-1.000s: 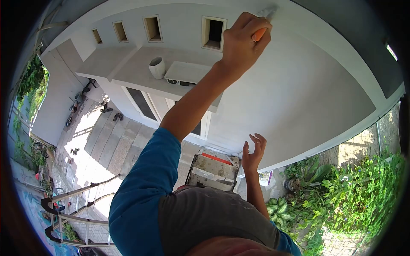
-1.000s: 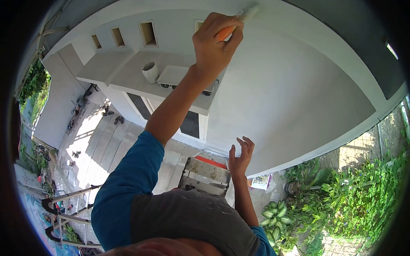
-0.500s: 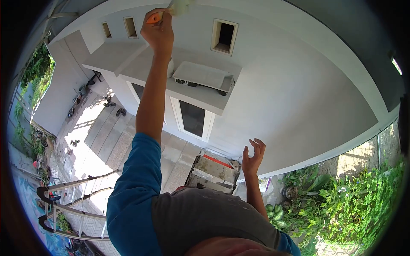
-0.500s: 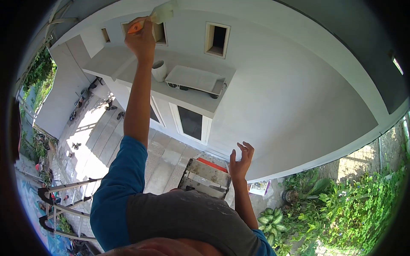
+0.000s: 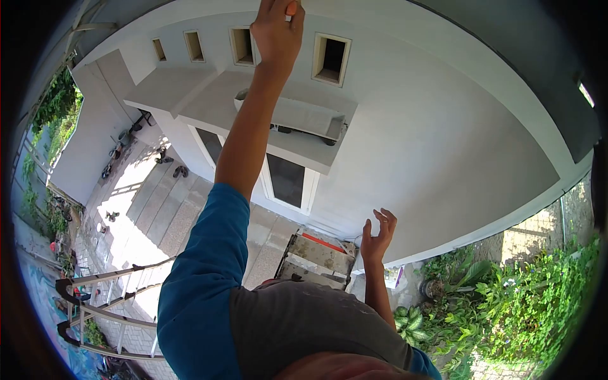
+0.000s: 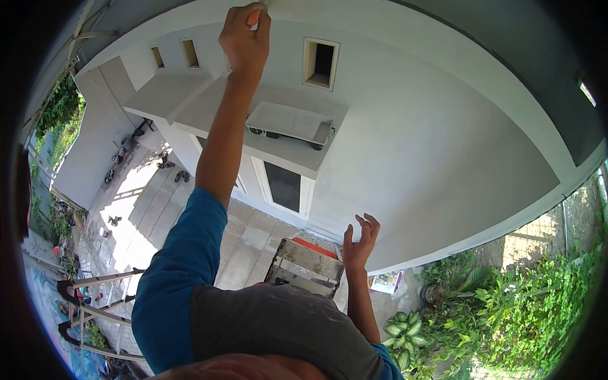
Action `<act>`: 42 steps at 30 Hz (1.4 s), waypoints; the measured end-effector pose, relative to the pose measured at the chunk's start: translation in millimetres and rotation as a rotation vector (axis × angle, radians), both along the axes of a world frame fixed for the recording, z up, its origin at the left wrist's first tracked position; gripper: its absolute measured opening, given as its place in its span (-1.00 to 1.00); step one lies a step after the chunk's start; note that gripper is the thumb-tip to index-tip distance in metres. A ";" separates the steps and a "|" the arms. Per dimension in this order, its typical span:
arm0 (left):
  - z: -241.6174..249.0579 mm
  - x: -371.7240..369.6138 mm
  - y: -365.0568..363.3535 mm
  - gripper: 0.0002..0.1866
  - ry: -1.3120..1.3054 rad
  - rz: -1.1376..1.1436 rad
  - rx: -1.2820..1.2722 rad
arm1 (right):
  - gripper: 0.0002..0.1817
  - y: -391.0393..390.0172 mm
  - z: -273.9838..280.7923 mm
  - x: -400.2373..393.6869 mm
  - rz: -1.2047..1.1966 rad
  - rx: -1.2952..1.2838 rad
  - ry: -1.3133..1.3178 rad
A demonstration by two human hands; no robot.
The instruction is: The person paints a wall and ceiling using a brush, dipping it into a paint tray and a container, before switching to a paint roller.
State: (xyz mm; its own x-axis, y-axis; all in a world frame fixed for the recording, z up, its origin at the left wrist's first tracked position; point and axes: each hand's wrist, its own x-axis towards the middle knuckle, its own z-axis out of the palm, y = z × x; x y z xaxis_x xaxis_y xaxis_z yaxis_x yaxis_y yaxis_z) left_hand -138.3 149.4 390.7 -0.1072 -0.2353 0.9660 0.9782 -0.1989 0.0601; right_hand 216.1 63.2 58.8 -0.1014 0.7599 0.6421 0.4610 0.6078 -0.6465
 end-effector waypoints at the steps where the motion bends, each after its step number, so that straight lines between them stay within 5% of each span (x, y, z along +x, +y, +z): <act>1: -0.1 24.0 0.0 -0.95 0.027 -0.025 0.011 | -0.67 -1.3 1.6 -1.2 -0.001 -0.007 0.014; 8: -1.9 162.5 19.3 -0.89 0.090 -0.654 0.061 | -0.67 -6.6 11.0 -9.0 0.013 0.000 0.014; 10: 3.2 175.9 18.3 -0.93 -0.085 -0.963 -0.015 | -0.67 -6.5 11.1 -8.7 0.015 -0.002 0.013; 13: 9.8 138.3 32.4 -0.78 -0.154 -0.935 -0.087 | -0.66 -4.8 7.6 -5.3 0.012 0.006 -0.003; 15: 17.0 101.1 20.6 -0.97 -0.247 -0.856 -0.122 | -0.66 -4.5 4.5 -2.7 0.014 0.002 0.001; 21: 21.8 -60.8 -9.7 -0.98 -0.165 -0.534 0.062 | -0.65 1.1 -8.1 5.3 0.019 -0.028 -0.014; 26: 17.9 -144.2 -39.8 -0.90 -0.185 0.083 0.163 | -0.66 1.6 -3.5 -0.2 0.022 -0.023 -0.007; 31: 10.5 -109.4 -37.2 -0.87 -0.176 0.043 0.075 | -0.68 -2.8 -4.5 3.1 0.007 -0.025 0.013; 36: -9.0 25.4 9.2 -0.86 0.037 -0.037 -0.037 | -0.67 -5.3 -9.2 10.6 -0.029 -0.036 0.011; 42: -20.2 167.6 31.8 -0.79 0.114 -0.487 0.037 | -0.69 -10.9 -0.3 16.1 -0.088 -0.036 0.020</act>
State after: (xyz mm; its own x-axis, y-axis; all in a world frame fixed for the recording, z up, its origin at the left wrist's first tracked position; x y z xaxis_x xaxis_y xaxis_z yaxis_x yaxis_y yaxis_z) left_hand 29.3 181.3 370.5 -0.1077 -0.2189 0.9698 0.7711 -0.6341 -0.0575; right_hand 232.2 52.3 58.5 -0.0209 0.7876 0.6158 0.4980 0.5423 -0.6767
